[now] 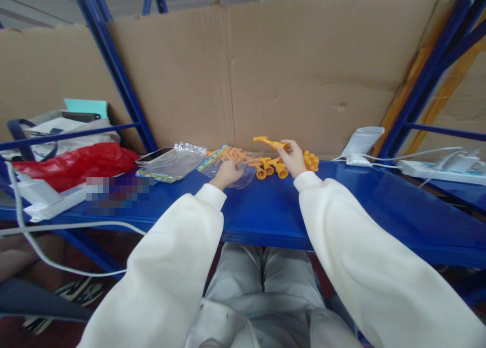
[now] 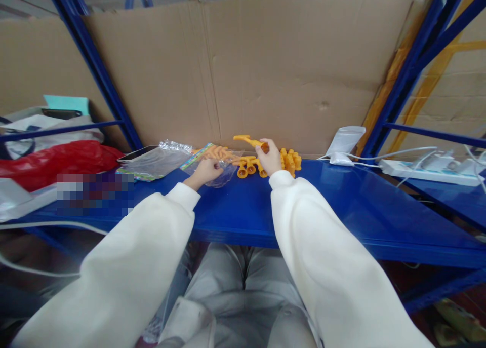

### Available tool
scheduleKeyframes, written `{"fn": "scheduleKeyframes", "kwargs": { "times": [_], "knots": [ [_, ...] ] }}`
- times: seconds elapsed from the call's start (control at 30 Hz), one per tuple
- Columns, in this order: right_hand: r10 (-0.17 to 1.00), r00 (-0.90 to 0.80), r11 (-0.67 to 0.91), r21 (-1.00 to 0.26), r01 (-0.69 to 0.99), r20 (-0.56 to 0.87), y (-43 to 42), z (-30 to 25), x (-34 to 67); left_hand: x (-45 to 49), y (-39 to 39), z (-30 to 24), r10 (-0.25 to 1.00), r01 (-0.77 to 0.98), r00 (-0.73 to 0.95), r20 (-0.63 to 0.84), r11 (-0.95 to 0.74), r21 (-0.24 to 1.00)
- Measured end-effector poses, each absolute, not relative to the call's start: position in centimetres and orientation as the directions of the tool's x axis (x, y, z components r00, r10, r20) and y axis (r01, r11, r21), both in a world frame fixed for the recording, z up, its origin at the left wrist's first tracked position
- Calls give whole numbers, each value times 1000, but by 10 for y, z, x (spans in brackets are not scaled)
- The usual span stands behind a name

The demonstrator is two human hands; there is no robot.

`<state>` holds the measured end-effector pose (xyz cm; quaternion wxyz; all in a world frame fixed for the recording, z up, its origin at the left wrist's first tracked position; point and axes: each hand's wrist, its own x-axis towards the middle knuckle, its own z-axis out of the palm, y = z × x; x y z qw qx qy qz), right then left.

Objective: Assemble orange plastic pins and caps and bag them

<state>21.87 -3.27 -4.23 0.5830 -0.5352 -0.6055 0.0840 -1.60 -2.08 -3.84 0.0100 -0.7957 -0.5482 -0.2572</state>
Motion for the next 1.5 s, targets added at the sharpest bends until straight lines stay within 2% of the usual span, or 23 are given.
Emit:
{"fn": "scheduleKeyframes", "kwargs": {
  "times": [0.13,0.23,0.47,0.63,0.83,1.03,1.23,1.33,1.5],
  "knots": [
    [767,122,523,-724,451,630,-33,-43,211,-20,-12,-44,876,791,284,389,-444,421],
    [780,37,545,-708,449,624,-36,-44,207,-23,-9,-48,869,736,321,377,-479,478],
    [803,-14,536,-711,455,596,-39,-46,205,-17,-11,-43,844,772,246,476,-467,430],
    [800,-88,574,-713,403,594,-44,-47,194,-14,-15,-42,845,716,286,451,-502,485],
    [787,-188,603,-669,434,588,-48,-54,183,-11,-15,-43,790,671,375,485,-592,446],
    [802,-198,592,-710,382,563,-43,-63,176,-8,-16,-44,807,666,354,473,-572,478],
    [868,-147,492,-782,383,475,-38,-68,165,-5,-20,-42,821,633,316,476,-555,539],
    [857,-232,515,-741,430,461,-41,-70,162,-4,-18,-43,832,624,293,471,-540,565],
    [818,-359,570,-558,603,449,-52,-65,161,-5,-13,-47,820,608,315,479,-562,562]
  ]
}}
